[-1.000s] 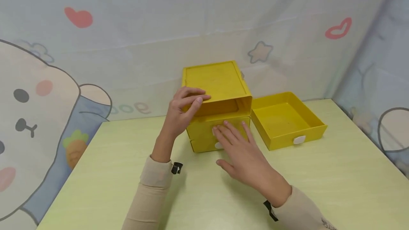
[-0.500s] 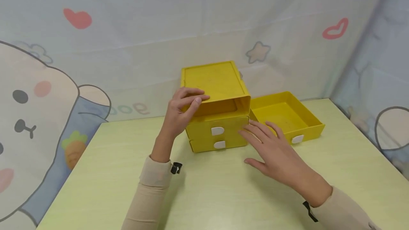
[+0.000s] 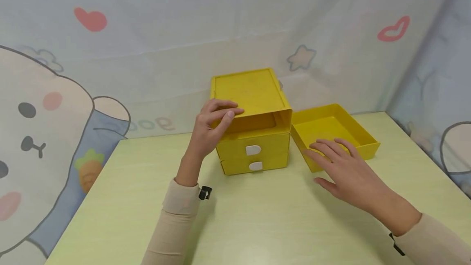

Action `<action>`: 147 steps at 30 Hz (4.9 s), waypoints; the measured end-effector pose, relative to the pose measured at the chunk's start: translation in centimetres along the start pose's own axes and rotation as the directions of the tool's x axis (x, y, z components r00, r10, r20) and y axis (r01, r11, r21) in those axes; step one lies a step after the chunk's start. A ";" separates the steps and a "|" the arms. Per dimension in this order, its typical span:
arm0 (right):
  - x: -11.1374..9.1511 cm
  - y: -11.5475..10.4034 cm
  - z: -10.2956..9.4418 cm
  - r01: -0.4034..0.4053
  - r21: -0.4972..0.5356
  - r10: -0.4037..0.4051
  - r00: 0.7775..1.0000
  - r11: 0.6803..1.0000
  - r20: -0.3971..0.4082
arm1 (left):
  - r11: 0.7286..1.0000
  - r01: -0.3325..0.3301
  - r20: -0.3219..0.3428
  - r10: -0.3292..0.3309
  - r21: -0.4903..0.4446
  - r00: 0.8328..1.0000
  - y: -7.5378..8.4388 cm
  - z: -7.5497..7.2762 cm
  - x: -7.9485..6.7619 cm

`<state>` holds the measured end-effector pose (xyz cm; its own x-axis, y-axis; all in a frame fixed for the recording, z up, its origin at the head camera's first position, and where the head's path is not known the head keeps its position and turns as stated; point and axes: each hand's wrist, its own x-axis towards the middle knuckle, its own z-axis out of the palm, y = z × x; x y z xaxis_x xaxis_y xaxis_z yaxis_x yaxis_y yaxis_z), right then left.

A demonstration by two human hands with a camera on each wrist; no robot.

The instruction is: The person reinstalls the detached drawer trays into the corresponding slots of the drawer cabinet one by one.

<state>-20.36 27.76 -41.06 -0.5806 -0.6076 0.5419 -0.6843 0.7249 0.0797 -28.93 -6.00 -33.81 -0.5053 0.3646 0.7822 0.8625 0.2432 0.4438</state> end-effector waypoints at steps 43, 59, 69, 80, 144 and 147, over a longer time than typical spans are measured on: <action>-3.5 7.3 3.0 -0.191 -0.022 0.192 0.977 0.981 0.092 | 0.999 -0.035 -0.005 0.035 0.012 0.999 -2.6 0.7 -0.4; -1.9 7.1 2.7 -0.300 0.016 0.287 0.928 0.954 0.239 | 1.000 -0.001 -0.004 0.001 -0.002 1.000 -0.8 0.2 -0.2; -2.2 7.3 3.1 -0.289 0.001 0.280 0.928 0.957 0.246 | 0.999 -0.028 -0.011 0.028 0.019 1.000 -3.4 0.8 -0.8; -2.0 7.0 2.7 -0.284 -0.003 0.276 0.928 0.959 0.251 | 1.000 -0.012 -0.014 0.012 0.007 1.000 -0.2 0.0 -0.2; -12.0 -4.8 -1.8 -0.567 -0.147 0.497 0.532 0.811 0.686 | 1.000 0.030 -0.001 -0.030 0.003 1.000 -0.1 0.5 -0.3; -12.9 -5.2 -1.8 -0.555 -0.159 0.495 0.531 0.816 0.688 | 1.000 0.020 0.000 -0.020 -0.005 1.000 0.0 0.6 -0.3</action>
<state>-8.54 32.38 -46.98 -0.9504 -0.1870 -0.2485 -0.1662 0.9807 -0.1027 -28.80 -5.61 -34.32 -0.5222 0.3598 0.7732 0.8525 0.2460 0.4613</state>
